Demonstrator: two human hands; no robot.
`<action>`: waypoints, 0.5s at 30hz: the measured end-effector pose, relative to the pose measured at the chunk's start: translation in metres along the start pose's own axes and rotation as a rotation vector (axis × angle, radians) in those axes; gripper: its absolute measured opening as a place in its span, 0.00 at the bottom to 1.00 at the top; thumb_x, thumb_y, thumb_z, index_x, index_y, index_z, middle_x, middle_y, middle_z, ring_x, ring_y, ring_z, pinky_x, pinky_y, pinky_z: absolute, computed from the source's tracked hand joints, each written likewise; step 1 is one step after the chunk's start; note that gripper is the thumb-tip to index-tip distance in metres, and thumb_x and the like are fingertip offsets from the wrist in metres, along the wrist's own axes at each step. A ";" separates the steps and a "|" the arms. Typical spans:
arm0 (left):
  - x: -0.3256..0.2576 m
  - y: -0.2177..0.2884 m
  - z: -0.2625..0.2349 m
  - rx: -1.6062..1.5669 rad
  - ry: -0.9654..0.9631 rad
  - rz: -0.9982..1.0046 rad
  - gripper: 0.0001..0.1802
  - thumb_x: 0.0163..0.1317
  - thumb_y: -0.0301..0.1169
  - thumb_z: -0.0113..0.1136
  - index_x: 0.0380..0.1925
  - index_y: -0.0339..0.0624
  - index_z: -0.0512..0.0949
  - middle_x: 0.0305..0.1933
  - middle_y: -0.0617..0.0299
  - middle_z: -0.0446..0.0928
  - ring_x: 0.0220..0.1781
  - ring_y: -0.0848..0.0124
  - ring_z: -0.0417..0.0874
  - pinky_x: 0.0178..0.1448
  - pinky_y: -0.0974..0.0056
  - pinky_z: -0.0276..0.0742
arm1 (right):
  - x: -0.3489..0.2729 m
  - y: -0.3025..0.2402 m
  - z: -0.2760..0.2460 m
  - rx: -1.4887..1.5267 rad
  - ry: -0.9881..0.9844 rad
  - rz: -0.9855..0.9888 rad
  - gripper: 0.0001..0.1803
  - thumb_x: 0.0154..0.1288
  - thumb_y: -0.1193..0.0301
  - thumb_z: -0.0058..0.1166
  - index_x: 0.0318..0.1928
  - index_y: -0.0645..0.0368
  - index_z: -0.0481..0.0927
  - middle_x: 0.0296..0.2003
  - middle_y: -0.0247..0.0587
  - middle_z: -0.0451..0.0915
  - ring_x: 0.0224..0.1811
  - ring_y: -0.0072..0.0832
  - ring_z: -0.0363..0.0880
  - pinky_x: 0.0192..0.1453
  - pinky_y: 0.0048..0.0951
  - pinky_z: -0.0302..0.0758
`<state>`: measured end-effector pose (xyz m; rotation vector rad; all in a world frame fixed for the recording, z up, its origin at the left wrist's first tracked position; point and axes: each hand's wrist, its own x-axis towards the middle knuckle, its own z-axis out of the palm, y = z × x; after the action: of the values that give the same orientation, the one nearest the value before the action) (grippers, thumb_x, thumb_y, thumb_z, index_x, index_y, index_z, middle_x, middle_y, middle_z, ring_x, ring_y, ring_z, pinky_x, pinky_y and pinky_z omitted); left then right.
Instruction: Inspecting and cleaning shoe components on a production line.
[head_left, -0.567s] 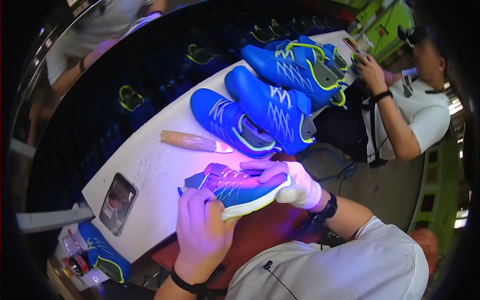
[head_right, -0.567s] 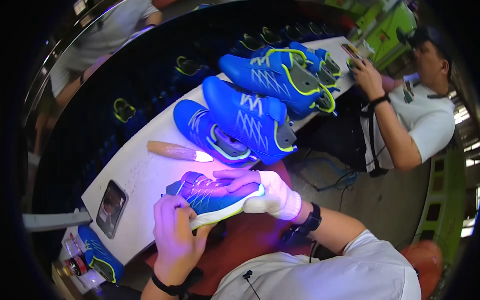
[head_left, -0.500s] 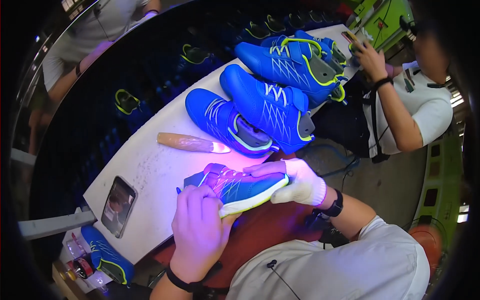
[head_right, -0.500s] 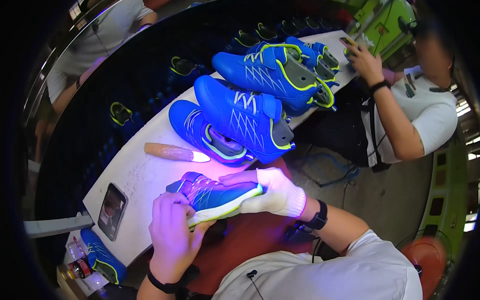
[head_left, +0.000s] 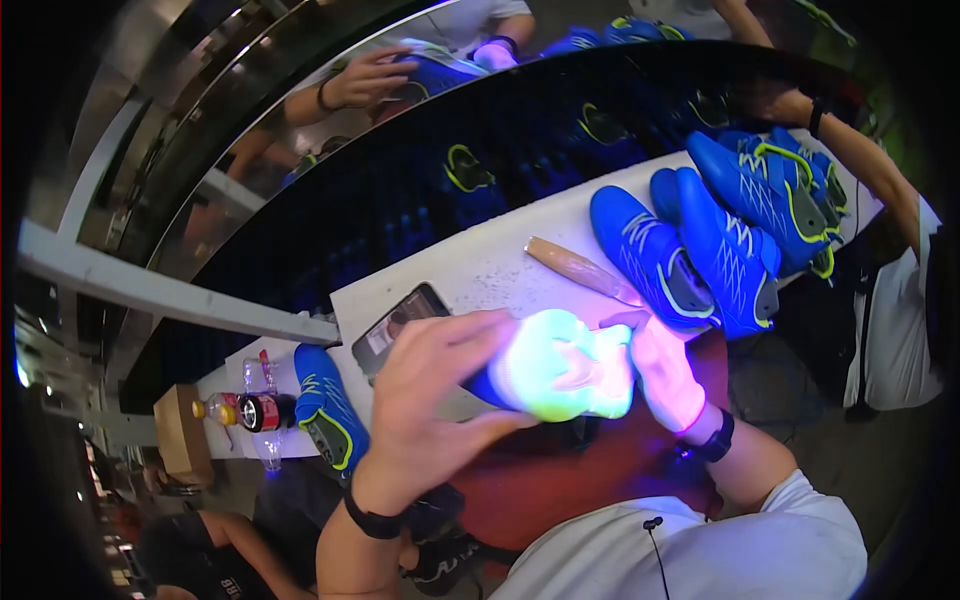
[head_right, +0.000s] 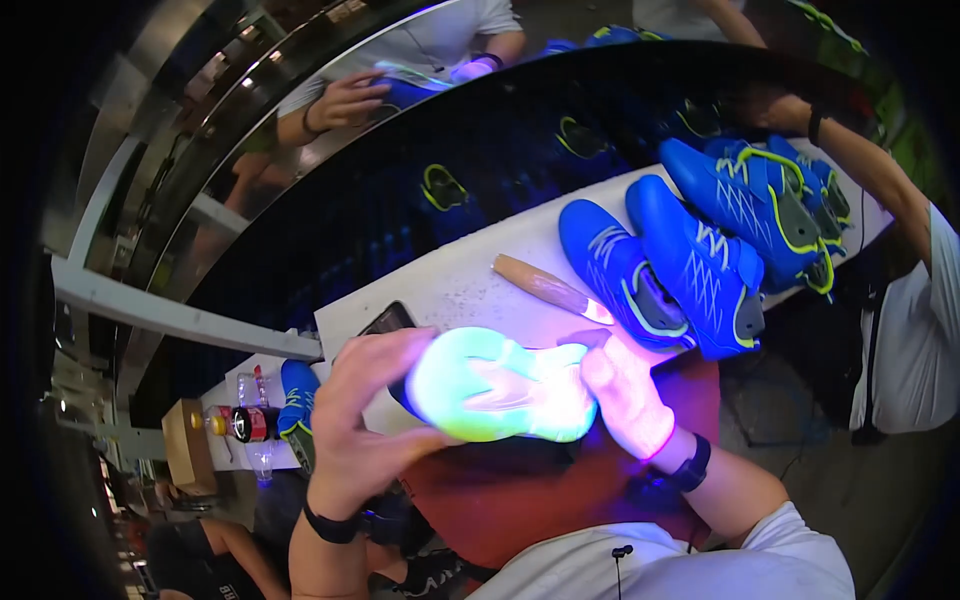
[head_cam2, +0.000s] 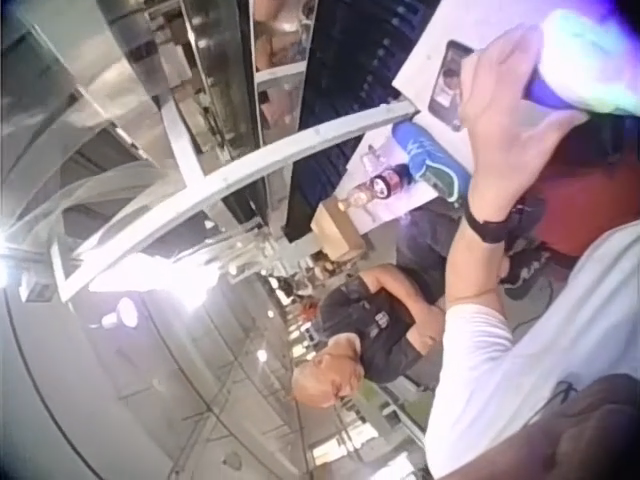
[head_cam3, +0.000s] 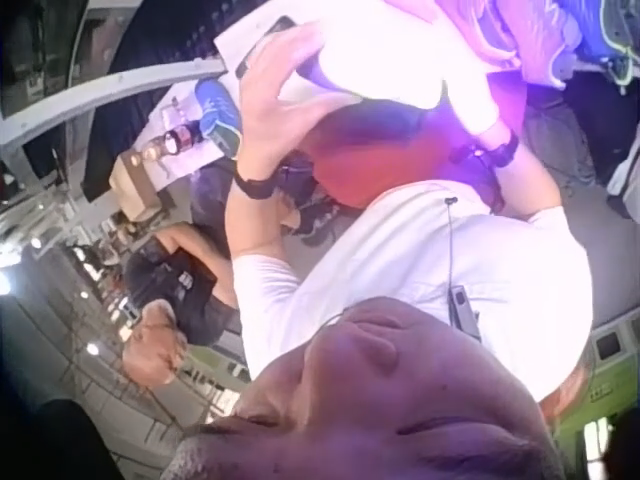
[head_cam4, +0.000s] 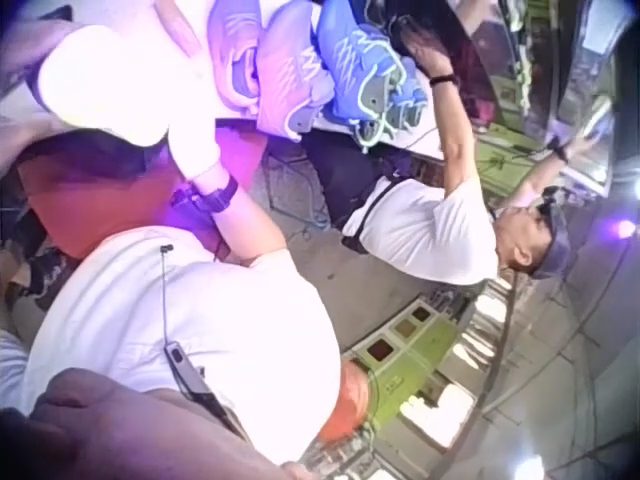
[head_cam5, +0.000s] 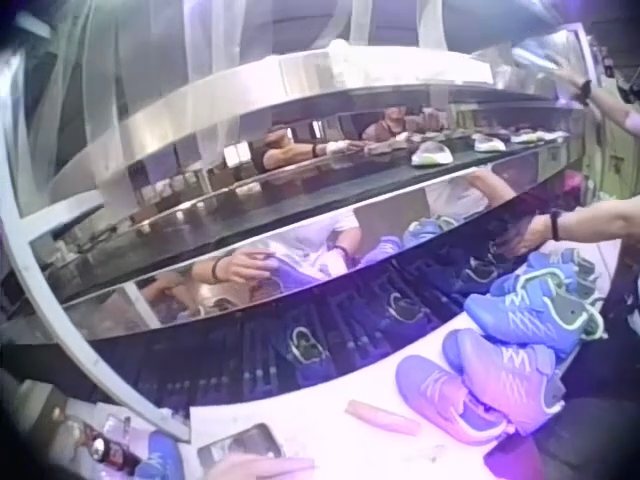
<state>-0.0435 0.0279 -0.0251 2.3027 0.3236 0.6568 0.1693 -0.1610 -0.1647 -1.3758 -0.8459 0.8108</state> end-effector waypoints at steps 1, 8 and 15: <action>0.005 0.007 0.000 0.127 -0.022 0.162 0.39 0.49 0.34 0.85 0.64 0.44 0.84 0.64 0.55 0.85 0.59 0.53 0.84 0.67 0.52 0.77 | 0.006 -0.012 0.010 -0.100 0.018 -0.128 0.37 0.81 0.38 0.50 0.62 0.62 0.79 0.52 0.42 0.86 0.57 0.35 0.84 0.65 0.39 0.78; 0.000 0.021 0.031 -0.215 -0.001 -0.235 0.49 0.39 0.40 0.94 0.63 0.38 0.81 0.53 0.52 0.89 0.58 0.61 0.88 0.66 0.58 0.81 | 0.061 -0.106 0.028 -0.390 -0.266 -0.632 0.40 0.52 0.47 0.79 0.60 0.58 0.83 0.51 0.48 0.77 0.56 0.42 0.79 0.64 0.41 0.75; -0.006 -0.009 0.012 -0.092 -0.092 -0.197 0.45 0.40 0.49 0.93 0.55 0.38 0.82 0.44 0.50 0.90 0.45 0.54 0.94 0.53 0.56 0.89 | 0.062 -0.087 0.060 0.688 -0.128 -0.229 0.14 0.72 0.62 0.59 0.42 0.61 0.78 0.40 0.42 0.73 0.44 0.33 0.73 0.53 0.35 0.72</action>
<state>-0.0426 0.0251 -0.0404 2.1712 0.4602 0.4569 0.1459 -0.0808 -0.0745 -0.6160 -0.7098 0.9043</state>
